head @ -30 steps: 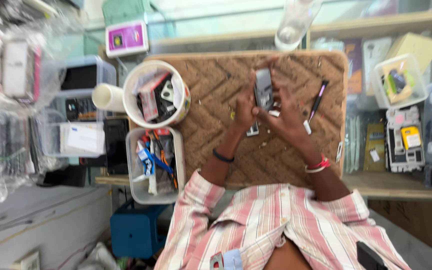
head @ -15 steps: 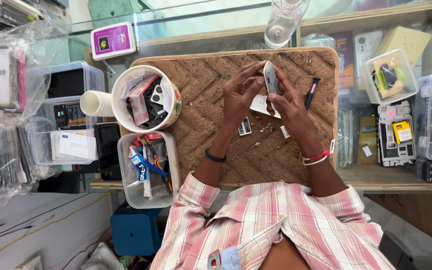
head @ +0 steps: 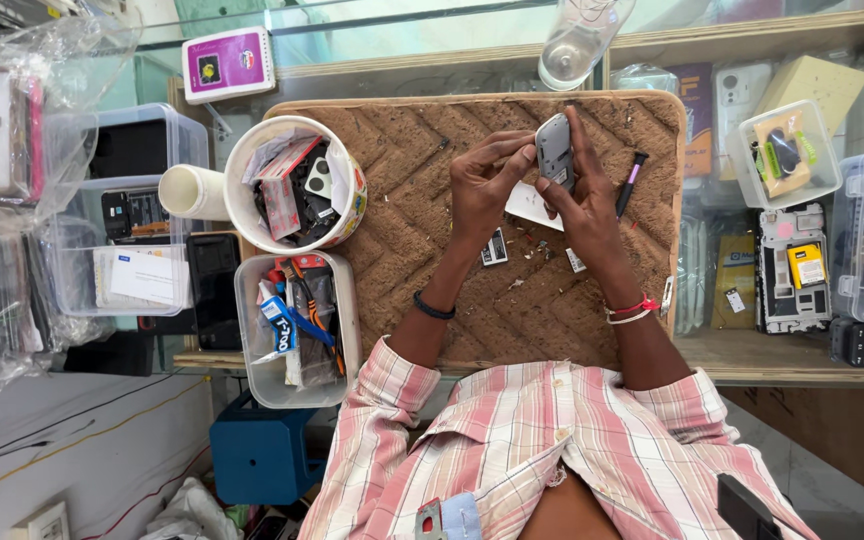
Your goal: The person disassembles a smartphone, removes the battery, and reassembles the back cover. They then handle a feature phone, remove its back cover and battery, and use a screwdriver to adjust internal components before reassembling it.
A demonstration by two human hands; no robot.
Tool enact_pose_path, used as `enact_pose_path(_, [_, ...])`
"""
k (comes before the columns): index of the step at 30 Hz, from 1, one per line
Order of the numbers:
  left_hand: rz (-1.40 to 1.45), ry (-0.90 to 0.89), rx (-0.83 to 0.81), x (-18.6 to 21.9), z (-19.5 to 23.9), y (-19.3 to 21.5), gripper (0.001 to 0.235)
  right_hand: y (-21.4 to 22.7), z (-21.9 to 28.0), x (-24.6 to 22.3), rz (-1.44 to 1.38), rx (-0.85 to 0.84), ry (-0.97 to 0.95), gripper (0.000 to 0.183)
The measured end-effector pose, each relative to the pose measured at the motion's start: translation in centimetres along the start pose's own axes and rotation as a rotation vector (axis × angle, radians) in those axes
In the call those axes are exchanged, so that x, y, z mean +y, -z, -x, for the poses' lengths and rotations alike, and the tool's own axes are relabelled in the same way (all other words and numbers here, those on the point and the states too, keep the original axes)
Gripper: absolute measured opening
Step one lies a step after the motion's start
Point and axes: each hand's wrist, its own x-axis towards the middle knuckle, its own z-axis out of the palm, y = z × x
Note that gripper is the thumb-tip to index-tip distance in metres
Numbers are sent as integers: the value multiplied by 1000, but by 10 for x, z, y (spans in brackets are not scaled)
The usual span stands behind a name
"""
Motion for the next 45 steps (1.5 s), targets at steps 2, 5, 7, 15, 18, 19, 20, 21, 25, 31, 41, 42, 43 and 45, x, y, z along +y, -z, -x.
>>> enact_pose_path(2, [8, -3, -9, 0, 0, 1, 21, 1, -1, 2, -18, -11, 13, 84])
enact_pose_path(5, [37, 3, -1, 1, -1, 0, 20, 2, -2, 3, -15, -21, 61, 82])
enact_pose_path(7, [51, 12, 0, 2, -1, 0, 20, 3, -3, 2, 21, -17, 55, 83])
enact_pose_path(15, [124, 21, -15, -1, -2, 2, 18, 5, -2, 1, 32, -33, 58, 83])
enact_pose_path(18, [57, -17, -46, 1, -3, 3, 18, 6, -1, 0, -2, -38, 38, 83])
enact_pose_path(19, [27, -39, -59, 2, -2, 3, 18, 6, 0, 0, -26, -39, 21, 84])
enact_pose_path(20, [-3, -62, -72, 4, -2, 4, 18, 7, 0, 1, -49, -40, 4, 85])
enact_pose_path(21, [1, -57, -75, 4, -2, 4, 18, 8, 0, 2, -39, -40, 18, 85])
enact_pose_path(25, [-6, -53, -89, 7, -2, 4, 18, 12, 0, 4, -5, -36, 70, 84])
enact_pose_path(31, [16, -50, -91, 3, 0, 2, 18, 13, -1, 4, 11, -37, 168, 82])
enact_pose_path(41, [50, 32, -42, 3, -1, -3, 15, 17, 0, -8, 182, -34, 203, 80])
enact_pose_path(42, [46, 44, -30, 2, -1, -3, 16, 17, -1, -7, 190, -32, 212, 80])
enact_pose_path(43, [42, 57, -17, 1, 1, -4, 16, 17, -1, -6, 199, -28, 219, 80])
enact_pose_path(45, [43, 78, 4, 0, 2, -5, 16, 17, -3, -3, 238, -18, 246, 80])
